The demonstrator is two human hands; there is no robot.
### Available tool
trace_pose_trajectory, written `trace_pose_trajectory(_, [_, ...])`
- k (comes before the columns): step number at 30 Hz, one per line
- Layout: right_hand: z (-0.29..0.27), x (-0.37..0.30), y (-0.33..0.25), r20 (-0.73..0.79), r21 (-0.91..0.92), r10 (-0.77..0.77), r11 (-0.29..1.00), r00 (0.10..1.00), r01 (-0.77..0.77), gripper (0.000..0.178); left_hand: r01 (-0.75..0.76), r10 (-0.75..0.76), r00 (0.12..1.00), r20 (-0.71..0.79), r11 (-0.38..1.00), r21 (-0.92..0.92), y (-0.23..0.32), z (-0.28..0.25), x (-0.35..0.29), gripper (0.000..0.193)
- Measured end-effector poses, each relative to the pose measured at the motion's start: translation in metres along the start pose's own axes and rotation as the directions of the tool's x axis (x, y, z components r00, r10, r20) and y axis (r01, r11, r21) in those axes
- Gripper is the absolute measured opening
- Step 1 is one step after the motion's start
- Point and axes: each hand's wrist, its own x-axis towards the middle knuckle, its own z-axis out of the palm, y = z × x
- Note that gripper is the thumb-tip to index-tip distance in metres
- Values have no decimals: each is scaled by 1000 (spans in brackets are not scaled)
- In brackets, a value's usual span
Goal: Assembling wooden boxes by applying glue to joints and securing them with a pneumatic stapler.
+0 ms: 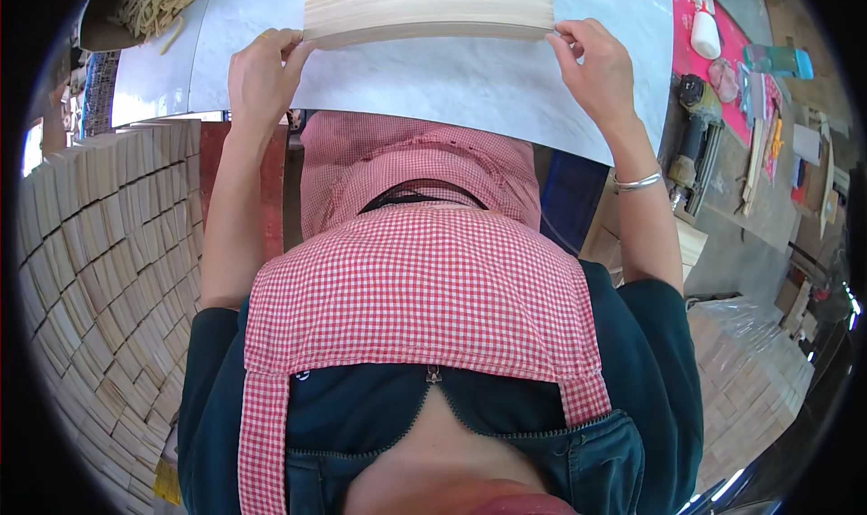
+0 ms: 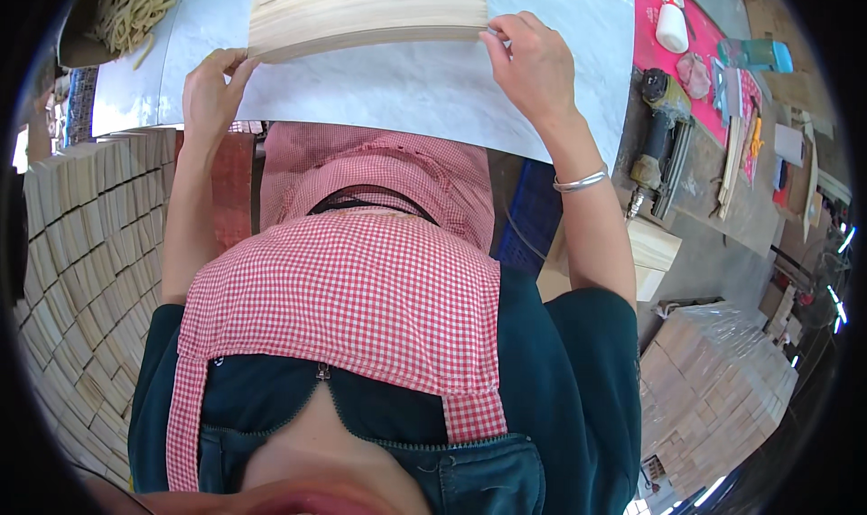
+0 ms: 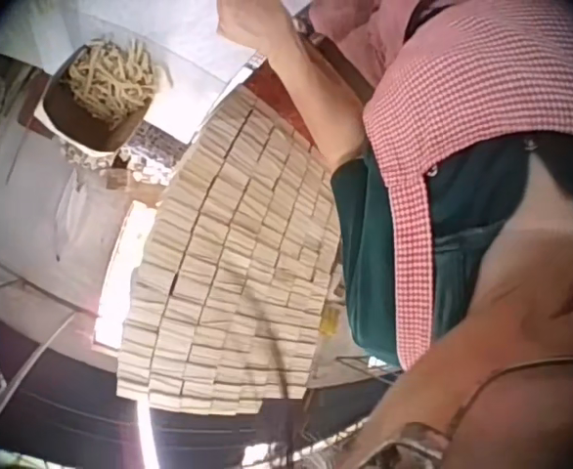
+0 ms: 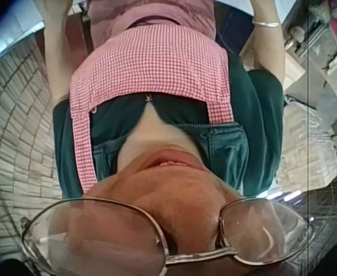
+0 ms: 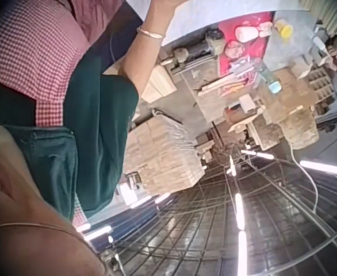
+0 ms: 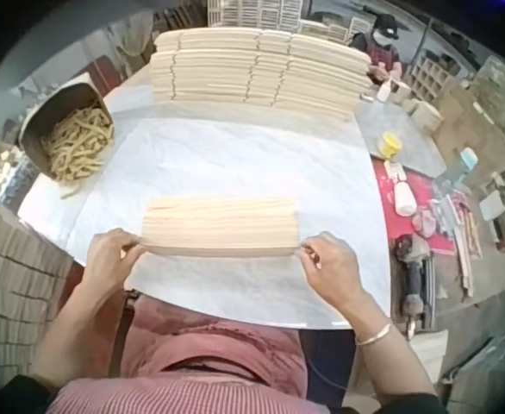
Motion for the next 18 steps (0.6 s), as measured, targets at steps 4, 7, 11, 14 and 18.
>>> trace_pose_trajectory(4, [3,7,0,10,-97,-70,993,997,71,7,23,-23,1000,20,999,-39,1,-1,0,21])
trace_pose_trajectory(7, [5,7,-1,-4,-81,-106,991,994,105,7,32,-31,999,42,999,-22,0,-1,1,19])
trace_pose_trajectory(11, [7,8,7,-7,-19,-121,993,993,120,8,46,-44,997,63,998,-36,2,-5,4,18])
trace_pose_trajectory(14, [7,6,13,-12,38,-116,992,993,116,8,49,-45,996,83,997,-53,4,-8,4,18])
trace_pose_trajectory(18, [1,-5,1,9,32,-112,993,994,111,10,91,-81,990,115,992,-83,2,-12,-3,18])
